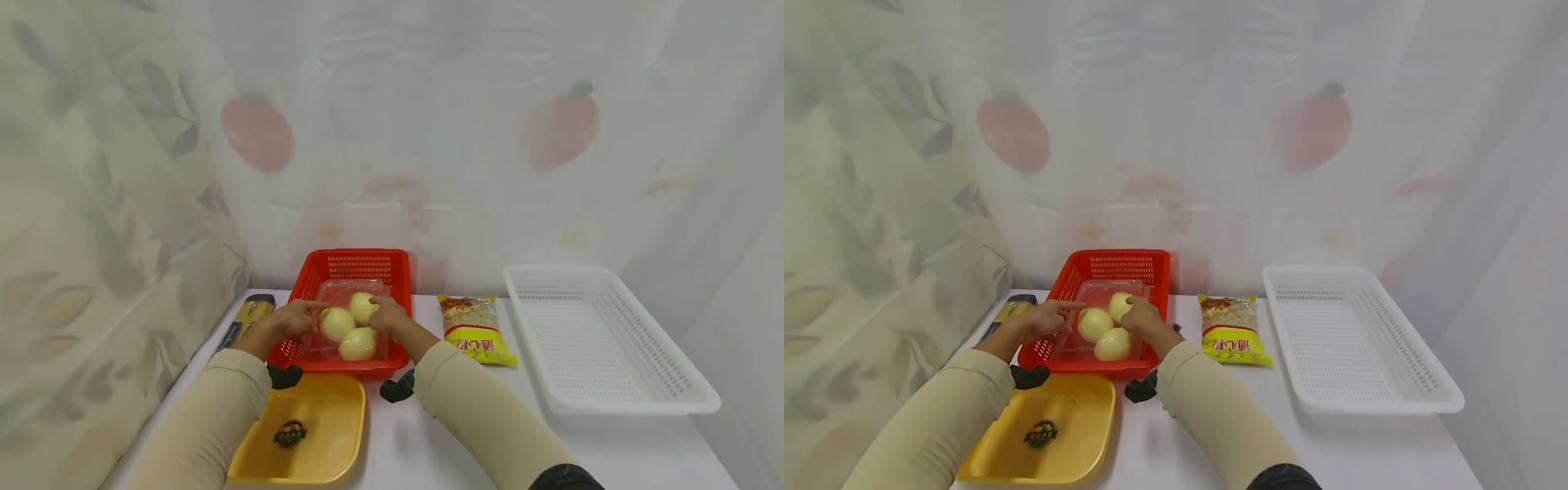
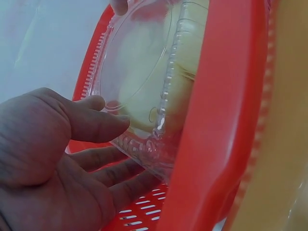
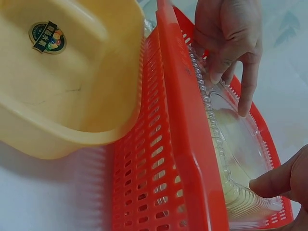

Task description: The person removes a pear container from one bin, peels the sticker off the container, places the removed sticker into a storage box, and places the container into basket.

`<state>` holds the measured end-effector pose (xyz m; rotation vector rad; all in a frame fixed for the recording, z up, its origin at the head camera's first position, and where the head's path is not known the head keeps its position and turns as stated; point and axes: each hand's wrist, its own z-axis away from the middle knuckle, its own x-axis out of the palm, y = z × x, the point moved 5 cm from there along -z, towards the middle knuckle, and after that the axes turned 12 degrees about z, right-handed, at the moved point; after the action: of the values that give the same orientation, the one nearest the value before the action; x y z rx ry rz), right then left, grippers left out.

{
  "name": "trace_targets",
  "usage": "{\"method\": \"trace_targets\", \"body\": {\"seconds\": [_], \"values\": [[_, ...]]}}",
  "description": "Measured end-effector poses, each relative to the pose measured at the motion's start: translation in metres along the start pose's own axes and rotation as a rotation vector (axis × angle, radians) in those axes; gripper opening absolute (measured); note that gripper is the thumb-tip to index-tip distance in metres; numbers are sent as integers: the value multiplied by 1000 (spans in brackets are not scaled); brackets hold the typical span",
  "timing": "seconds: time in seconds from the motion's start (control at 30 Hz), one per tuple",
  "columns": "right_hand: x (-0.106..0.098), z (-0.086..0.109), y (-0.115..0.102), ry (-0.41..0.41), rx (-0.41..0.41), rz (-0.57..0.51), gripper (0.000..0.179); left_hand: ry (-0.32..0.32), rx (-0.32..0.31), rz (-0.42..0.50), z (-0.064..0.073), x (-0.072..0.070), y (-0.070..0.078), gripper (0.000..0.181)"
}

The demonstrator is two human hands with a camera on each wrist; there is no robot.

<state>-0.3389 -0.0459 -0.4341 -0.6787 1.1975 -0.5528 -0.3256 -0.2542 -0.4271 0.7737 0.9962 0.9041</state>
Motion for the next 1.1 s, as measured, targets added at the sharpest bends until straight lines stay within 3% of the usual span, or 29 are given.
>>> {"method": "trace_targets", "body": {"seconds": [0.37,0.57,0.7,0.9,1.1], "values": [[0,1,-3,1,-10,58,61,0,2,-11,-2,-4,-3,67],[-3,5,-5,21,-61,101,60,-12,14,-57,-1,-2,0,68],[-4,10,-9,41,-118,190,57,-22,22,-100,1,-1,2,68],[-15,15,-18,91,-202,302,63,-33,62,-179,7,-4,15,61],[-34,25,-22,85,-256,249,77,-32,128,-223,15,-5,34,65]]}}
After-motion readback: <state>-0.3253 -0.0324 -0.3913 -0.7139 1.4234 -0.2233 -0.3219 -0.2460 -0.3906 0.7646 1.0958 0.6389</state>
